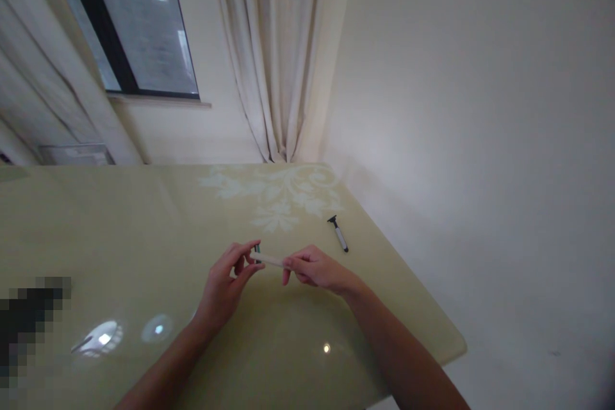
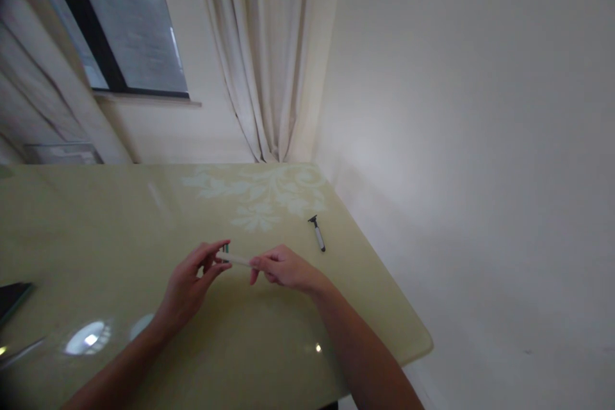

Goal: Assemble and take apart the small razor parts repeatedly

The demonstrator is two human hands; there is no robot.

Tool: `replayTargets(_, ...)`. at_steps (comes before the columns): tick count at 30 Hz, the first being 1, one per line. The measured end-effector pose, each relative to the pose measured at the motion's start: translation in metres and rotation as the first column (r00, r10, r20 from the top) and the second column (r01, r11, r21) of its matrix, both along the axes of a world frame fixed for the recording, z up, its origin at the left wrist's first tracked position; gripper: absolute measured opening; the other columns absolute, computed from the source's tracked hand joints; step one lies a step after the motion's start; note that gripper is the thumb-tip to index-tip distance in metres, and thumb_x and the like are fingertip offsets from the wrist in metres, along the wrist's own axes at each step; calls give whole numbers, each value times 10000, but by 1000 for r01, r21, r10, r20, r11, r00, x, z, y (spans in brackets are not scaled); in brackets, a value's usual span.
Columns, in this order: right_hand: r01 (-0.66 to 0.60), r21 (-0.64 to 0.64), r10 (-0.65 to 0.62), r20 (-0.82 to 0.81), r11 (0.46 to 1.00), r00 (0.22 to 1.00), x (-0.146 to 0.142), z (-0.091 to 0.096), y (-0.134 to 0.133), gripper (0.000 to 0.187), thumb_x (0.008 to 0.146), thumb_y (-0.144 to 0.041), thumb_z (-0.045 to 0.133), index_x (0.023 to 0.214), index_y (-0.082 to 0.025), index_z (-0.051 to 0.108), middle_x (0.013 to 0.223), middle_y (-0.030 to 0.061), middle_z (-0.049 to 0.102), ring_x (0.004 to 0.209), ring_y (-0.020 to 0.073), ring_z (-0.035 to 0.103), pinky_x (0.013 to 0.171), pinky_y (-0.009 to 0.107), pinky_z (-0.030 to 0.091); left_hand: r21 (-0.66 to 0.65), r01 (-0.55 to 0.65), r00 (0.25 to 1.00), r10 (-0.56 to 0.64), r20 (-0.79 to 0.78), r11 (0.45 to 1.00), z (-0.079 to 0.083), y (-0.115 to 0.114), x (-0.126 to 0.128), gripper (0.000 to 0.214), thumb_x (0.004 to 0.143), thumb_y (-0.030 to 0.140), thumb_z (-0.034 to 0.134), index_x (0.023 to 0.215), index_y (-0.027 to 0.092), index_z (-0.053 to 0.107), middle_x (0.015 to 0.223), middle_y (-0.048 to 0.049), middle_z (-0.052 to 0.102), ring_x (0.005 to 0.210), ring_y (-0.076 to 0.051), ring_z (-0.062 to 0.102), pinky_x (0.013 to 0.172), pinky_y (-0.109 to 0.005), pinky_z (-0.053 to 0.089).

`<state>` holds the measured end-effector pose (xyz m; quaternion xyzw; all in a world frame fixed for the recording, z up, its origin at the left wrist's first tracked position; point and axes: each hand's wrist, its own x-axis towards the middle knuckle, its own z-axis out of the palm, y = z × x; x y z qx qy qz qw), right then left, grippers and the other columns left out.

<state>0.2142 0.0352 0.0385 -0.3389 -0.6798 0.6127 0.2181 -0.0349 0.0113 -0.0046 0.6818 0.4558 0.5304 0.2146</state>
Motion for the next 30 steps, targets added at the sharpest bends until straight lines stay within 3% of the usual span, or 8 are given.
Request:
replayTargets(10,-27,38,26,25,999,999,1,2,-1,538,988,-604,560,917,-114,771,524,-82,374,460,66,276,477,228,217,0,-2,1000,2,8,1000,6,-1,0,307,906,361,691,1188,244,727,772,27,582,637,-125,501,623,-245,428)
replayTargets(15,31,58,-33,38,998,999,1,4,-2,556,997,-611,537,916,-114,773,525,-80,371,465,67,274,482,227,219,-15,-14,1000,14,18,1000,5,-1,0,339,882,351,722,1205,247,721,780,26,586,644,-126,502,629,-247,429)
replayTargets(19,-25,63,23,42,998,999,-2,5,-3,525,998,-586,555,910,-117,775,545,-71,406,476,64,314,497,223,245,-23,-5,1000,6,13,1000,3,-1,0,307,906,350,690,1192,245,728,775,24,584,643,-127,495,620,-243,424)
replayTargets(30,27,61,-28,14,998,1000,0,3,-2,549,987,-612,560,913,-111,773,535,-77,389,466,62,292,481,221,225,-11,-22,999,22,28,1000,7,-2,0,319,896,365,711,1190,243,725,776,27,583,646,-126,506,623,-244,432)
